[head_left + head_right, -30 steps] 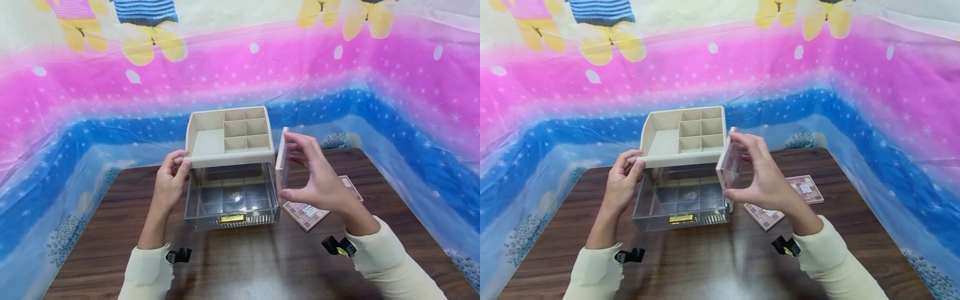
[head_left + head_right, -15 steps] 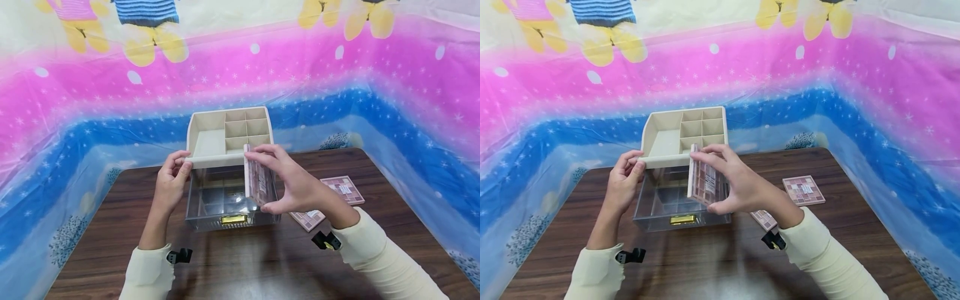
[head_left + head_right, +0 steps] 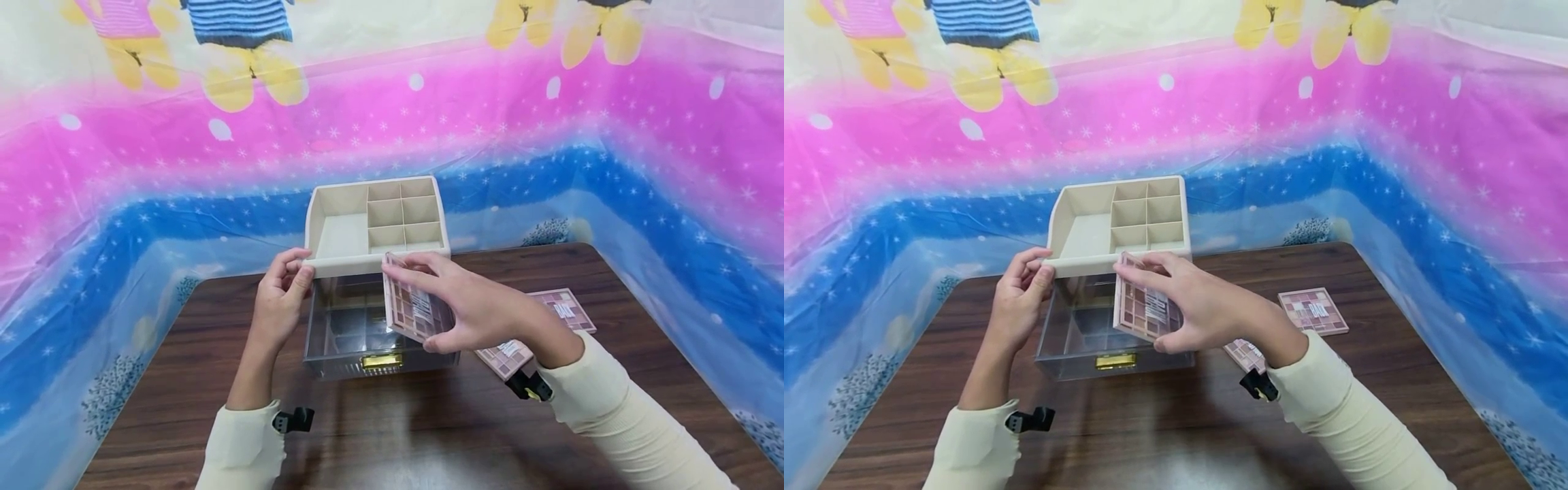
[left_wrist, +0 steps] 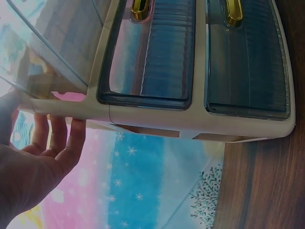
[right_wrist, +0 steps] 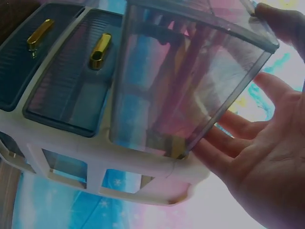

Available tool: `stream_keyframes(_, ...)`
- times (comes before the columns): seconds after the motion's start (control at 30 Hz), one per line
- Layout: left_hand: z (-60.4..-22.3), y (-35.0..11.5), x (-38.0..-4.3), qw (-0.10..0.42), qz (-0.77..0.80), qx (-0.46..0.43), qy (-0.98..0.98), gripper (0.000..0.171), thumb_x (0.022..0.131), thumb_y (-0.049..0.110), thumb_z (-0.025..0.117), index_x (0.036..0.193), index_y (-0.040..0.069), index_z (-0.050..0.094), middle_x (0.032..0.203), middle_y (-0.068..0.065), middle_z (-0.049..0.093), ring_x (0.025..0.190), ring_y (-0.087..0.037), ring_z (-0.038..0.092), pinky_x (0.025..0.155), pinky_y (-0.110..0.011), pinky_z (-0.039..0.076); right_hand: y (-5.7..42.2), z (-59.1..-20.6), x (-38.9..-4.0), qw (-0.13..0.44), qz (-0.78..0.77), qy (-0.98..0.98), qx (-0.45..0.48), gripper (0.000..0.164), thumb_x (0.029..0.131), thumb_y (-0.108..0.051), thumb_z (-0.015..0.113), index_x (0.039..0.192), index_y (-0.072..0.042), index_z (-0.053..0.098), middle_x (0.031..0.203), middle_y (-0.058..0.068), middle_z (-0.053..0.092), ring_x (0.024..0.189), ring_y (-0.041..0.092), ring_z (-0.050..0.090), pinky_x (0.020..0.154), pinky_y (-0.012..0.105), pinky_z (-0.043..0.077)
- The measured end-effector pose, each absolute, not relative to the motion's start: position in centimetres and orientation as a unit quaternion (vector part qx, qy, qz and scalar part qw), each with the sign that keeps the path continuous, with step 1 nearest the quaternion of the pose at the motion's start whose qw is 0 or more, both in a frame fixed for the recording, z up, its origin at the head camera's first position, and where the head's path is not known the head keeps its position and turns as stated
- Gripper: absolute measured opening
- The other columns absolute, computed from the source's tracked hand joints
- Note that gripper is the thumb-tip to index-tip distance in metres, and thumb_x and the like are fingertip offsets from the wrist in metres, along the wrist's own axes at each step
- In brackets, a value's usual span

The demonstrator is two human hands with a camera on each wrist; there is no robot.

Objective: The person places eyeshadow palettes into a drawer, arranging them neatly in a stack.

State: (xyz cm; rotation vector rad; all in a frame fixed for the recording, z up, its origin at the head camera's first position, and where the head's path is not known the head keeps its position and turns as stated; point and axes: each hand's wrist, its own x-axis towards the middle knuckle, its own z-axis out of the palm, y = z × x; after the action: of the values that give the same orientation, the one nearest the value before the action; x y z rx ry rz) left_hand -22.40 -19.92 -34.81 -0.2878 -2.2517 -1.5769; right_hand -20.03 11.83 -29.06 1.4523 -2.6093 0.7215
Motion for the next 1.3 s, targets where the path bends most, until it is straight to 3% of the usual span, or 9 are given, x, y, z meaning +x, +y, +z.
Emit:
stream_keyframes(0.23, -35.0, -20.0, -22.5, 0.189, -0.554, -0.105, -0.804, 0.036, 0.106, 0.025, 0.055, 0.139, 0.012, 0.054, 0.107, 0.006, 0.059, 0.087, -0.011, 0.058, 0.078, -0.025, 0.055, 13.9, -28.9, -19.2, 0.084, 0.219, -0.857, 0.458, 0.071, 0.086, -0.021, 0.076, 0.151, -0.02, 0.05, 0.159, 0.011, 0.04, 0.145, 0.033, 0.038, 0.112, 0.057, 0.041)
stream_keyframes(0.53, -34.9, -20.1, -22.4, 0.197, -0.562, -0.105, -0.797, 0.034, 0.106, 0.022, 0.055, 0.138, 0.01, 0.055, 0.104, 0.01, 0.06, 0.085, -0.009, 0.058, 0.076, -0.023, 0.054, 18.5, -31.2, -19.5, 0.121, 0.289, -0.893, 0.322, 0.05, 0.093, -0.016, 0.073, 0.141, -0.013, 0.059, 0.143, 0.008, 0.058, 0.133, 0.03, 0.055, 0.106, 0.056, 0.046)
stream_keyframes(0.83, -34.6, -20.0, -22.1, 0.193, -0.56, -0.104, -0.799, 0.034, 0.106, 0.022, 0.055, 0.139, 0.012, 0.056, 0.106, 0.007, 0.059, 0.086, -0.009, 0.058, 0.076, -0.019, 0.052, 20.1, -35.7, -20.9, 0.047, 0.248, -0.95, 0.182, 0.057, 0.094, -0.024, 0.07, 0.145, -0.003, 0.053, 0.144, 0.028, 0.051, 0.13, 0.048, 0.051, 0.104, 0.065, 0.043)
stream_keyframes(1.03, -34.7, -20.0, -22.2, 0.191, -0.559, -0.101, -0.801, 0.034, 0.106, 0.022, 0.055, 0.139, 0.012, 0.055, 0.106, 0.006, 0.059, 0.086, -0.008, 0.058, 0.076, -0.019, 0.052, 19.8, -39.5, -22.7, -0.033, 0.211, -0.97, 0.114, 0.08, 0.088, -0.031, 0.075, 0.152, 0.001, 0.04, 0.147, 0.038, 0.041, 0.132, 0.058, 0.043, 0.101, 0.068, 0.043)
stream_keyframes(1.3, -34.7, -19.9, -22.2, 0.184, -0.559, -0.101, -0.803, 0.035, 0.106, 0.023, 0.055, 0.14, 0.013, 0.055, 0.113, -0.008, 0.06, 0.088, -0.01, 0.058, 0.079, -0.023, 0.054, 19.2, -43.0, -24.0, -0.111, 0.173, -0.977, 0.053, 0.102, 0.077, -0.036, 0.085, 0.157, -0.003, 0.031, 0.15, 0.041, 0.031, 0.138, 0.062, 0.028, 0.102, 0.07, 0.041)
